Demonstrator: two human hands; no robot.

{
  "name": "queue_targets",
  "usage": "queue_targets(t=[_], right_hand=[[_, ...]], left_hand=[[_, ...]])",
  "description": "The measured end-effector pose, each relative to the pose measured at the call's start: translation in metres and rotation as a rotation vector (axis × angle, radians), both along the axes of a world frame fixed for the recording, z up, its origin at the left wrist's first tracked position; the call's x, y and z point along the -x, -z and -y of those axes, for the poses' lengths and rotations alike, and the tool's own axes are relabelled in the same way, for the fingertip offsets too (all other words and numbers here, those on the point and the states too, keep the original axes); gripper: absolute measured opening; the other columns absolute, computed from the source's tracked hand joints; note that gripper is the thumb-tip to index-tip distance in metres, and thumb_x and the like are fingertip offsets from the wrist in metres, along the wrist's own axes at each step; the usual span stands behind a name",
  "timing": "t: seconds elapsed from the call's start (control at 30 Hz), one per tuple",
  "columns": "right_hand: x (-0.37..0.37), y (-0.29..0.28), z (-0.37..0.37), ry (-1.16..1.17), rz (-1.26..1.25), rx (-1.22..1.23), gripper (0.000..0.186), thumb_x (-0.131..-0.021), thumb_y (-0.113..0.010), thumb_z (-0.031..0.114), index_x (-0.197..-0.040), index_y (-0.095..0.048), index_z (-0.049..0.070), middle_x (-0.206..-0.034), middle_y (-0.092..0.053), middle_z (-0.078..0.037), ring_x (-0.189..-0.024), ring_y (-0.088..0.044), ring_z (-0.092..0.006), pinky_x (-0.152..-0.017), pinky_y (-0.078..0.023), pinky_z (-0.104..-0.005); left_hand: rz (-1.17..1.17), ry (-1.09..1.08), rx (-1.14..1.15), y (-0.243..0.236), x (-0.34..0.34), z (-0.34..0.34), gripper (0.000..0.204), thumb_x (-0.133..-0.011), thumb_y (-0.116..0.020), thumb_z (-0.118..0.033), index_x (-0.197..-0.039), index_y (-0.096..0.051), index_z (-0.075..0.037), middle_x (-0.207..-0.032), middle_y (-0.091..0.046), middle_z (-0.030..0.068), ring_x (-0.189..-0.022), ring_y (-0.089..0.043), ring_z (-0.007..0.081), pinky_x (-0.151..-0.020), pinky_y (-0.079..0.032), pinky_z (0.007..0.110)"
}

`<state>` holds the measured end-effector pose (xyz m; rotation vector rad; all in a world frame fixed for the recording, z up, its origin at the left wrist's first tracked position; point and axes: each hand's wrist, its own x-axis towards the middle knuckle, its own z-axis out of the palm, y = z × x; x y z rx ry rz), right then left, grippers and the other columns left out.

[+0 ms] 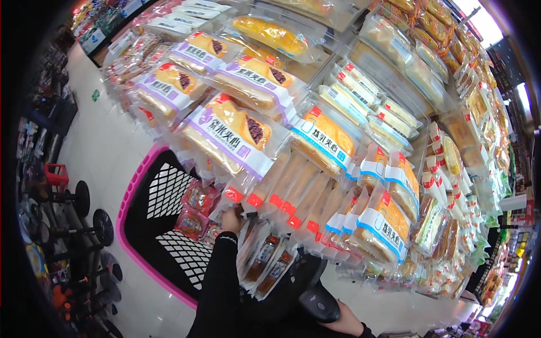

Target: Picking packaged bread and sandwiches from supermarket shelves and placing them into a shopping basket while using a handheld scanner.

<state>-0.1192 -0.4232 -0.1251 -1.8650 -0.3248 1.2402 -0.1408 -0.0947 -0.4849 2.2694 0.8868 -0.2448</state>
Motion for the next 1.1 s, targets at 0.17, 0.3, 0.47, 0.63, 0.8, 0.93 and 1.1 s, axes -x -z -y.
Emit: queue_targets(t=[0.17,0.3,0.47,0.63,0.8,0.93,1.1], right_hand=[[-0.002,-0.013,0.004,-0.083,0.051,-0.081,0.047,-0.065,-0.066,0.011,-0.107,-0.047,0.001,-0.096,-0.057,-0.012,-0.088,-0.056,-0.0211,-0.078,-0.042,-0.0292],[-0.005,-0.024,0.014,-0.151,0.068,-0.203,0.045,-0.066,-0.065,0.010,-0.106,-0.047,0.002,-0.094,-0.057,-0.010,-0.086,-0.055,-0.0175,-0.077,-0.042,-0.0285],[-0.006,-0.034,0.051,-0.231,0.155,-0.250,0.050,-0.064,-0.066,0.010,-0.109,-0.046,0.002,-0.094,-0.056,-0.014,-0.090,-0.055,-0.0243,-0.077,-0.042,-0.0297],[-0.003,-0.055,0.090,-0.165,0.273,-0.409,0.053,-0.062,-0.067,0.008,-0.111,-0.046,0.001,-0.097,-0.057,-0.013,-0.092,-0.055,-0.0203,-0.080,-0.041,-0.0294],[0.001,-0.068,0.127,-0.176,0.289,-0.529,0.053,-0.061,-0.066,0.006,-0.110,-0.047,0.001,-0.099,-0.057,-0.012,-0.095,-0.054,-0.0201,-0.082,-0.040,-0.0284],[0.001,-0.067,0.150,-0.290,0.296,-0.538,0.053,-0.060,-0.065,0.004,-0.110,-0.047,0.002,-0.097,-0.057,-0.012,-0.092,-0.055,-0.0212,-0.081,-0.040,-0.0283],[0.010,-0.066,0.168,-0.276,0.202,-0.518,0.049,-0.061,-0.064,0.003,-0.107,-0.048,0.001,-0.093,-0.057,-0.011,-0.088,-0.056,-0.0206,-0.080,-0.041,-0.0289]], left_hand=[[0.332,-0.169,0.076,-0.087,0.032,0.003,0.012,-0.073,-0.056,-0.006,-0.078,-0.048,0.000,-0.068,-0.051,0.0178,-0.063,-0.050,0.0318,-0.059,-0.039,0.038],[0.467,-0.135,0.176,-0.164,0.064,0.006,0.013,-0.073,-0.059,-0.007,-0.077,-0.048,0.000,-0.065,-0.047,0.0100,-0.061,-0.047,0.0171,-0.059,-0.041,0.030],[0.565,-0.204,0.324,-0.276,0.096,0.033,0.004,-0.078,-0.053,-0.001,-0.082,-0.053,-0.002,-0.071,-0.051,-0.0015,-0.067,-0.049,0.0064,-0.059,-0.041,0.021],[1.215,-0.318,0.796,-0.361,0.096,0.093,0.011,-0.087,-0.045,-0.015,-0.084,-0.043,-0.005,-0.083,-0.055,0.0100,-0.076,-0.052,0.0176,-0.074,-0.042,0.029],[1.533,-0.160,1.723,-0.349,0.057,0.164,0.016,-0.081,-0.050,-0.020,-0.085,-0.041,-0.008,-0.077,-0.044,0.0065,-0.066,-0.044,0.0173,-0.062,-0.041,0.029],[1.398,0.192,2.017,-0.348,0.045,0.226,0.022,-0.081,-0.052,-0.024,-0.089,-0.041,-0.006,-0.083,-0.043,0.0069,-0.072,-0.044,0.0178,-0.064,-0.040,0.028],[1.142,0.240,2.158,-0.344,0.044,0.270,0.023,-0.080,-0.052,-0.019,-0.089,-0.038,-0.003,-0.082,-0.041,0.0077,-0.071,-0.043,0.0173,-0.062,-0.039,0.028]])
